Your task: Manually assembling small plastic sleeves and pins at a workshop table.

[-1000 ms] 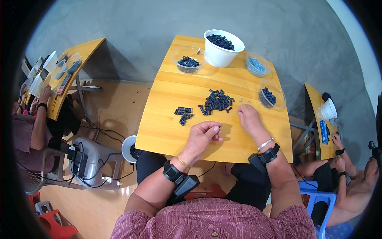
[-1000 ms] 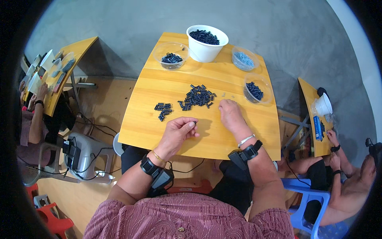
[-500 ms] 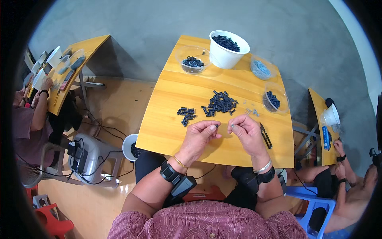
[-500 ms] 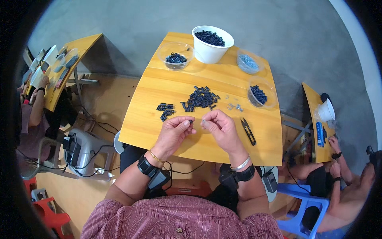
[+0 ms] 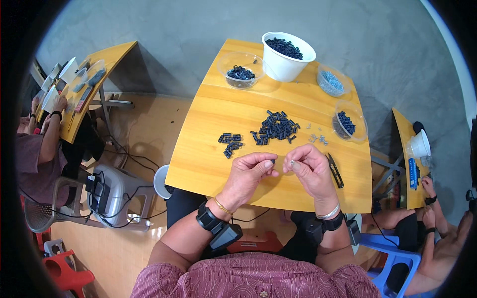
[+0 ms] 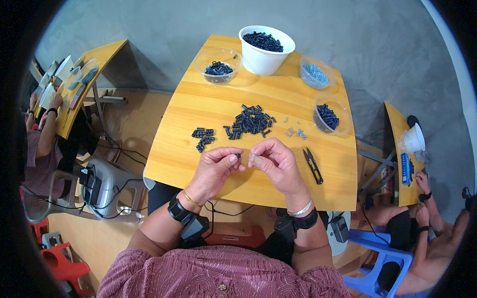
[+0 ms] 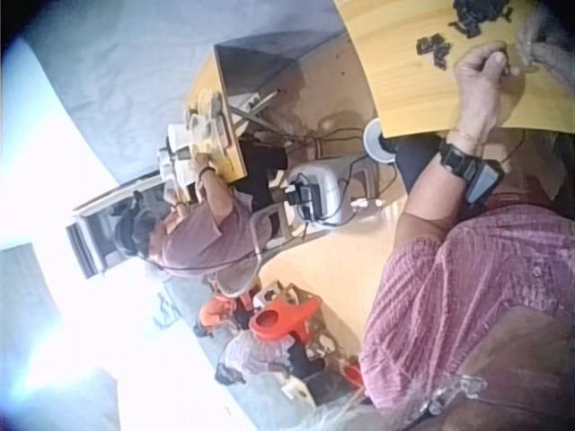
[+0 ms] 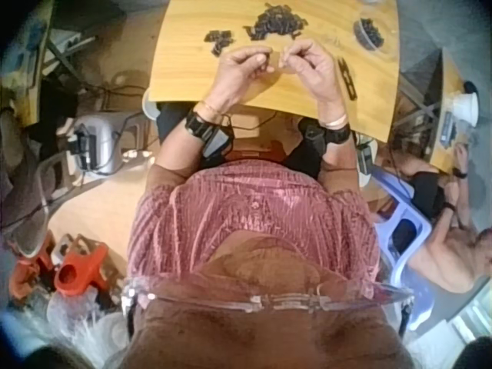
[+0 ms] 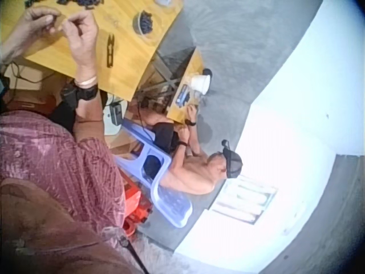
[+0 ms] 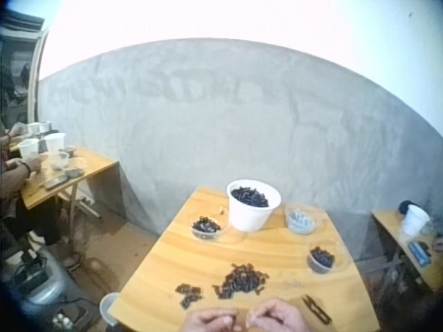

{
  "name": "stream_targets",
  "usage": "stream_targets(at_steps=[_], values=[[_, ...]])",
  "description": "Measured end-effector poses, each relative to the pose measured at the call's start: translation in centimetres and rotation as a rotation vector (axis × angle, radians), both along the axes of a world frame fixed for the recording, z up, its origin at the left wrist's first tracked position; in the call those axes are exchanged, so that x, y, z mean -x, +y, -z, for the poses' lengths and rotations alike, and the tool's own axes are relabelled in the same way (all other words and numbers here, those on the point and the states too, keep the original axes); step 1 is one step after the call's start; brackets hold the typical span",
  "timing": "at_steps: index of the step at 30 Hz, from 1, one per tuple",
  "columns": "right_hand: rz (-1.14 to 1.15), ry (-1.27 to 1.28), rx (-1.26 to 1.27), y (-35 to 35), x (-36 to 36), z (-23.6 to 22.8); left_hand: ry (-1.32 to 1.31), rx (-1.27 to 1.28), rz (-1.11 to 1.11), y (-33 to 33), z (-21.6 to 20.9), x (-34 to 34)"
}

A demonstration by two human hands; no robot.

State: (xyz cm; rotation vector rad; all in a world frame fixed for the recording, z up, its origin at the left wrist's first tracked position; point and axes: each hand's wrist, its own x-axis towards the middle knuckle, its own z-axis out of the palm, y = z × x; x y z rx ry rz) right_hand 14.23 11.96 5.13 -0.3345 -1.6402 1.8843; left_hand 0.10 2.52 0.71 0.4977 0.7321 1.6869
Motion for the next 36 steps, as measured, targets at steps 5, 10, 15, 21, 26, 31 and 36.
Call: stream_targets(at_steps=[5, 10, 15, 21, 26, 31, 36], values=[[0.024, 0.104, 0.112, 0.3, 0.3, 0.6, -0.009, -0.039, 0.022, -0.1, 0.1, 0.0], [0.037, 0.137, 0.232, 0.2, 0.4, 1.0, -0.063, -0.056, 0.022, -0.2, 0.1, -0.1], [0.043, 0.131, 0.26, 0.0, 0.4, 0.8, -0.072, -0.054, 0.026, -0.3, 0.1, -0.1], [0.085, 0.054, 0.171, -0.5, 0.5, 0.4, -0.098, -0.052, 0.058, -0.4, -0.1, 0.0], [0.301, -0.215, -0.559, -0.9, 0.6, 0.1, -0.131, -0.016, 0.059, -0.4, -0.3, 0.1], [0.341, -0.203, -0.67, -1.3, 1.3, -0.1, -0.144, -0.026, 0.073, -0.2, 0.0, 0.0], [0.338, -0.219, -0.709, -1.8, 1.6, -0.4, -0.145, -0.032, 0.077, -0.3, 0.1, 0.0]])
